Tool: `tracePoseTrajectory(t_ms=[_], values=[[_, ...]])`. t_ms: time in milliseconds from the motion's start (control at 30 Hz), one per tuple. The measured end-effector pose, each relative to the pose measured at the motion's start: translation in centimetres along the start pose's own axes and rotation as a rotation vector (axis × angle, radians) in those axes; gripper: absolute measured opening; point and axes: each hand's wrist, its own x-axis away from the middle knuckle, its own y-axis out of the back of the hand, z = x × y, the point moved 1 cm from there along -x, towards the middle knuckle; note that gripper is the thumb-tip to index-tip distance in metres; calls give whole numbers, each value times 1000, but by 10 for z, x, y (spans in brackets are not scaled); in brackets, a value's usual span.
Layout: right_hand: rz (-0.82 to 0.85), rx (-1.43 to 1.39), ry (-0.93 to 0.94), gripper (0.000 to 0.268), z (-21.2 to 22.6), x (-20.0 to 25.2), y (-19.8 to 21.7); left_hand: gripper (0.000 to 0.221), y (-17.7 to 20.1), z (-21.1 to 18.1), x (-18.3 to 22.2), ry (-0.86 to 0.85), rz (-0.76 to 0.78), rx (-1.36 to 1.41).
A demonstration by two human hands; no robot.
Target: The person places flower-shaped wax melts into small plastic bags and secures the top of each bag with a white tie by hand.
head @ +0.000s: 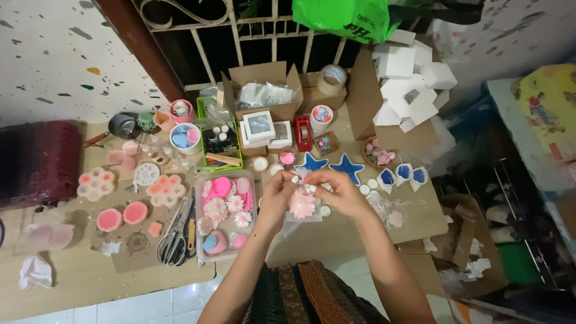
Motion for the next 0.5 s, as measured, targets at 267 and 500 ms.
tracePoseTrajectory(t_ms=[267, 500], values=[[-16, 148, 319, 28, -14, 21, 3, 10, -10, -21, 9, 17, 61, 60], [-335, 63, 395, 23, 3, 45, -11, 12, -11, 0, 3, -87, -58, 189]])
